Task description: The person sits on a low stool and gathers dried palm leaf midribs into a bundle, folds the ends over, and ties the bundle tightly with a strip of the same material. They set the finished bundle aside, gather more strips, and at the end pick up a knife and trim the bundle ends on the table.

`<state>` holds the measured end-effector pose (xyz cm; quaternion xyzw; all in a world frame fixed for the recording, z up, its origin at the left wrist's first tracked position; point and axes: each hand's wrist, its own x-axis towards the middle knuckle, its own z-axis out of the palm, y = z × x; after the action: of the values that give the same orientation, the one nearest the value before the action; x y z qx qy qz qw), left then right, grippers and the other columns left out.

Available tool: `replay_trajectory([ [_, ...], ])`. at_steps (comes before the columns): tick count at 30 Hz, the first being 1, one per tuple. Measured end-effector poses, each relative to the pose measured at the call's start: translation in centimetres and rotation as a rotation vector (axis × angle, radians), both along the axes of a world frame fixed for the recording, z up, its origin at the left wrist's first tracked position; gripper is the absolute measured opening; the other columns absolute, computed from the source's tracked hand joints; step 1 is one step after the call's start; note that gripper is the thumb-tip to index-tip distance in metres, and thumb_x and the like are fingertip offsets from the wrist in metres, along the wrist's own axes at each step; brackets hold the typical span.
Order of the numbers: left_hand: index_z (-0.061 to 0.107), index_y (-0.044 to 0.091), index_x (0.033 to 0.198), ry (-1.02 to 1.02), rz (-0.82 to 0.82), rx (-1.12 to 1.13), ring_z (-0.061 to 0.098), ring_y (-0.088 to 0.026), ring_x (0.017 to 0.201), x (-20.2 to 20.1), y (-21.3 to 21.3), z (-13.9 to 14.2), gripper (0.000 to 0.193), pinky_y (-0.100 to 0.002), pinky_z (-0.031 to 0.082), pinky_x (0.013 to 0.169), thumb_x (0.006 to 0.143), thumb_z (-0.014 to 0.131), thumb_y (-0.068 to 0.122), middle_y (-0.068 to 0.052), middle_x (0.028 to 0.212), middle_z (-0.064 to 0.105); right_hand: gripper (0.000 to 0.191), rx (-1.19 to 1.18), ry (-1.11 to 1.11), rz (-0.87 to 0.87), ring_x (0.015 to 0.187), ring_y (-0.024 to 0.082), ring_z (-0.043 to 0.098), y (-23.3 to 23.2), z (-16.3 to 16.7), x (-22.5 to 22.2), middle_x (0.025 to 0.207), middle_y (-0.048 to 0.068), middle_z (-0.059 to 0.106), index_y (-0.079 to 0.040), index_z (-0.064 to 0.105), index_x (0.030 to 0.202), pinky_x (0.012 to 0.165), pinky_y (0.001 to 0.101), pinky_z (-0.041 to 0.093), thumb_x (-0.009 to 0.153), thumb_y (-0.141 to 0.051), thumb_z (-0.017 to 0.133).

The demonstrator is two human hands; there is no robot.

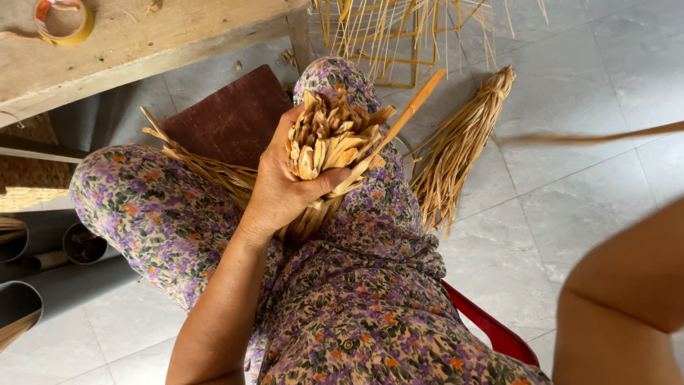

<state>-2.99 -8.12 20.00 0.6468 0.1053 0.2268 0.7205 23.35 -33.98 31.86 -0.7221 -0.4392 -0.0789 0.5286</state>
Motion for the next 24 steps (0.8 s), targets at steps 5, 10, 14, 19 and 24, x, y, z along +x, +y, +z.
replay_trajectory([
  [5, 0.041, 0.001, 0.152, 0.012, -0.021, -0.043, 0.062, -0.016, 0.132, 0.0, 0.3, -0.1, 0.083, -0.035, 0.051, 0.12, 0.085, 0.09, 0.005, -0.009, 0.139, 0.065, 0.027, -0.187, 0.554, 0.499, 0.051, 0.002, 0.042, 6.0, -7.0, -4.0, 0.078, -0.001, 0.062, -0.002, 0.064, 0.13, 0.042, 0.0207, 0.034, 0.11, -0.019, 0.055],
  [10, 0.04, 0.001, 0.155, 0.014, 0.005, 0.068, 0.06, -0.018, 0.135, -0.1, 0.5, -0.1, 0.088, -0.036, 0.047, 0.123, 0.085, 0.093, 0.008, -0.01, 0.143, 0.064, 0.021, 0.093, 0.943, 0.72, 0.051, 0.002, 0.042, 7.8, -10.8, -5.1, 0.081, 0.002, 0.063, 0.004, 0.068, 0.12, 0.042, 0.0183, 0.035, 0.109, -0.012, 0.061],
  [14, 0.036, 0.002, 0.157, 0.006, 0.016, 0.07, 0.06, -0.017, 0.135, 0.0, 0.5, -0.5, 0.093, -0.034, 0.047, 0.123, 0.085, 0.094, 0.011, -0.009, 0.143, 0.063, 0.022, 0.087, 0.55, 0.56, 0.064, 0.007, 0.055, 4.8, -8.9, -6.7, 0.095, 0.005, 0.064, 0.004, 0.063, 0.125, 0.056, 0.0188, 0.045, 0.112, -0.014, 0.067],
  [19, 0.037, 0.001, 0.159, -0.094, -0.01, -0.01, 0.056, -0.014, 0.138, 0.4, 0.4, -0.9, 0.091, -0.033, 0.045, 0.125, 0.088, 0.094, 0.008, -0.007, 0.147, 0.059, 0.021, 0.008, 0.548, 0.279, 0.066, 0.002, 0.055, 2.1, -8.0, -9.0, 0.089, 0.002, 0.065, 0.0, 0.062, 0.118, 0.059, 0.0168, 0.044, 0.107, -0.012, 0.075],
  [24, 0.043, 0.003, 0.155, -0.074, 0.018, -0.003, 0.06, -0.011, 0.126, 0.6, 0.6, -1.0, 0.085, -0.031, 0.051, 0.12, 0.088, 0.095, 0.009, -0.005, 0.132, 0.065, 0.024, -0.182, 0.508, 0.35, 0.08, 0.003, 0.062, 2.5, -10.0, -11.6, 0.099, 0.003, 0.069, 0.002, 0.059, 0.122, 0.066, 0.0184, 0.048, 0.103, -0.001, 0.074],
])
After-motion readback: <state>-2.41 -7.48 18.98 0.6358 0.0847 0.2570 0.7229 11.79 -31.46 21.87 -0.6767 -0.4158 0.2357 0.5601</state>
